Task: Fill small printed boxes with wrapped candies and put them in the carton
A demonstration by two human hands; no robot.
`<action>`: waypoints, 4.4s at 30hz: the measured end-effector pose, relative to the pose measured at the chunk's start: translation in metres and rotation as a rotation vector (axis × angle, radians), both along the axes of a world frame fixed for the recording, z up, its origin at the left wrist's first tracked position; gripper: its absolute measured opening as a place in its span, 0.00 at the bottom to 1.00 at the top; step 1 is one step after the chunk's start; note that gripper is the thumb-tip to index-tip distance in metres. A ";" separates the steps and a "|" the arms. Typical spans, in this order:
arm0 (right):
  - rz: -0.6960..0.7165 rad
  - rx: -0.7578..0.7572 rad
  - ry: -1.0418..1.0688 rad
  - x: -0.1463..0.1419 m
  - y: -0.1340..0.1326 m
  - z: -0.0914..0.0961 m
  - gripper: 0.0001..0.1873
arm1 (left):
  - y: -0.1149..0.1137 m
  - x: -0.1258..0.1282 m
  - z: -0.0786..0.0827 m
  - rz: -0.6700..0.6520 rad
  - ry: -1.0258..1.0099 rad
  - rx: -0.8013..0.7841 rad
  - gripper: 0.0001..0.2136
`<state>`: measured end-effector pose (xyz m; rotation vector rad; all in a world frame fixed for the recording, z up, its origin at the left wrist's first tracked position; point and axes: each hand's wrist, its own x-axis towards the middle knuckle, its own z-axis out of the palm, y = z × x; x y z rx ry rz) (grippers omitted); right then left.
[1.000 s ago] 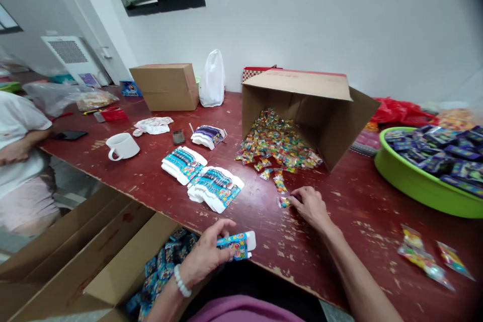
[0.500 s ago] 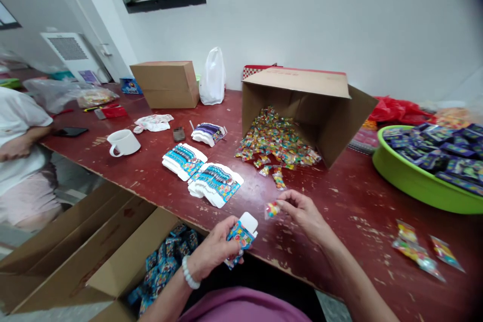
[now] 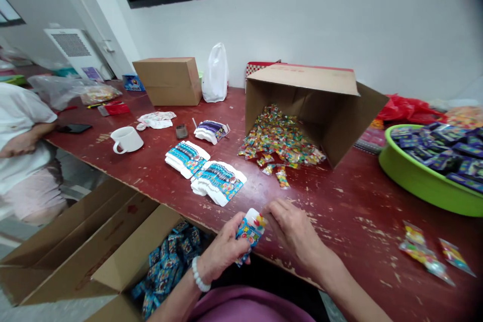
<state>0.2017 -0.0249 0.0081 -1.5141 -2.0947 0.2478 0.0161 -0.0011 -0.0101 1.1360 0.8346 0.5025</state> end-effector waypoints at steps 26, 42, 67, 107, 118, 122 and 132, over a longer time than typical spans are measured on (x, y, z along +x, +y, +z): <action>-0.115 0.023 0.676 -0.041 -0.002 -0.030 0.09 | 0.006 -0.006 -0.013 0.529 -0.276 -0.416 0.18; -0.024 -0.086 0.811 -0.058 0.001 -0.032 0.07 | -0.001 -0.002 -0.007 0.539 -0.314 -0.255 0.19; 0.123 -0.194 0.715 -0.038 0.008 -0.019 0.05 | 0.006 -0.005 -0.009 0.370 -0.284 -0.384 0.24; 0.173 -0.052 0.327 -0.066 0.040 -0.052 0.45 | -0.005 -0.099 -0.033 0.693 0.131 0.012 0.21; -0.338 -0.159 0.308 -0.040 0.124 -0.083 0.32 | 0.014 -0.103 -0.035 0.682 0.356 0.414 0.18; -0.403 -0.176 0.452 -0.040 0.124 -0.082 0.24 | 0.033 -0.066 -0.025 0.665 0.284 0.462 0.14; -0.065 -0.419 0.906 -0.016 0.068 -0.026 0.21 | 0.047 -0.056 0.005 0.240 -0.121 -0.049 0.21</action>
